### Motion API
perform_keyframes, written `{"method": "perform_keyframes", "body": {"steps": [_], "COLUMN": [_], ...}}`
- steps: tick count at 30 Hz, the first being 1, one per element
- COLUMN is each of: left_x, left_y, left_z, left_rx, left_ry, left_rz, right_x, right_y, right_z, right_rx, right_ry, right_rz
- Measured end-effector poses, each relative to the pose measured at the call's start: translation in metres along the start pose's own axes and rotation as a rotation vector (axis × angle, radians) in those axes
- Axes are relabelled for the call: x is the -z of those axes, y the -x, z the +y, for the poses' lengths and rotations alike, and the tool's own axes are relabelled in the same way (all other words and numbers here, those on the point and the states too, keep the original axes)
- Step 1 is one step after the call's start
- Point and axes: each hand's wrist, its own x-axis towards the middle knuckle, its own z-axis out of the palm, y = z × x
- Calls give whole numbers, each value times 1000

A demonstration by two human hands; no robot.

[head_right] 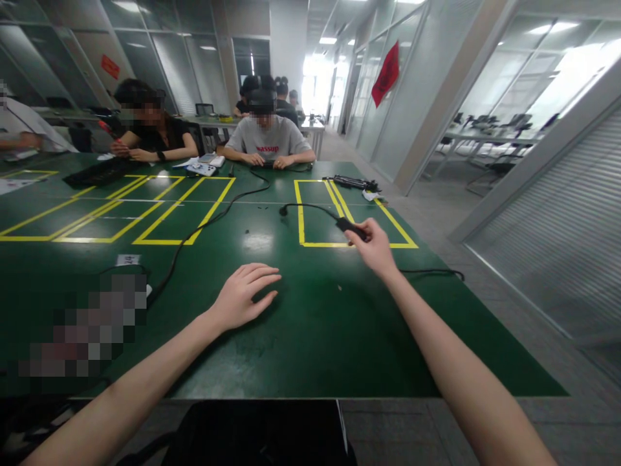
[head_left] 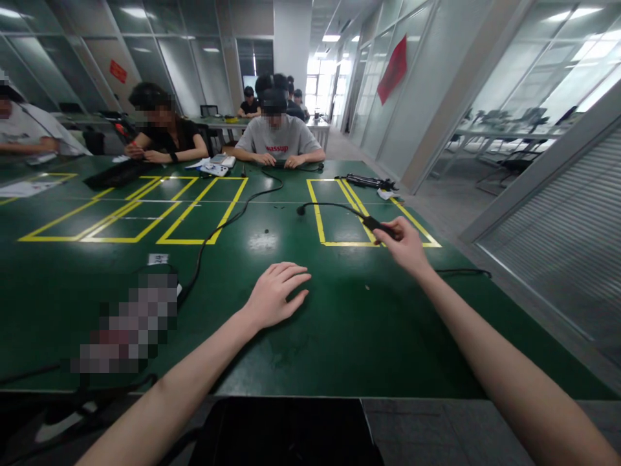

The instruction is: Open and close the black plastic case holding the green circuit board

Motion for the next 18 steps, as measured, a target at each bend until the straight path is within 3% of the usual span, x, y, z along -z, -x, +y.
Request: {"method": "perform_keyframes", "body": {"steps": [4,7,11,15,18], "left_x": [0,0,0,0,0], "left_y": [0,-2,-1,2,4], "left_z": [-2,-3,-3,-5,-5], "left_rx": [51,66,75,115,135], "left_ry": [68,106,134,156,176], "left_rz": [-54,-60,-73,-131,-158], "right_x": [54,78,80,73,76], "right_y": [-7,3,8,2,0], "right_z": [24,40,50,62,81], "right_rx": [-94,-148,-233,-399,-320], "right_ry": [109,265,500,654,685], "right_rz": [375,459,460,312,198]}}
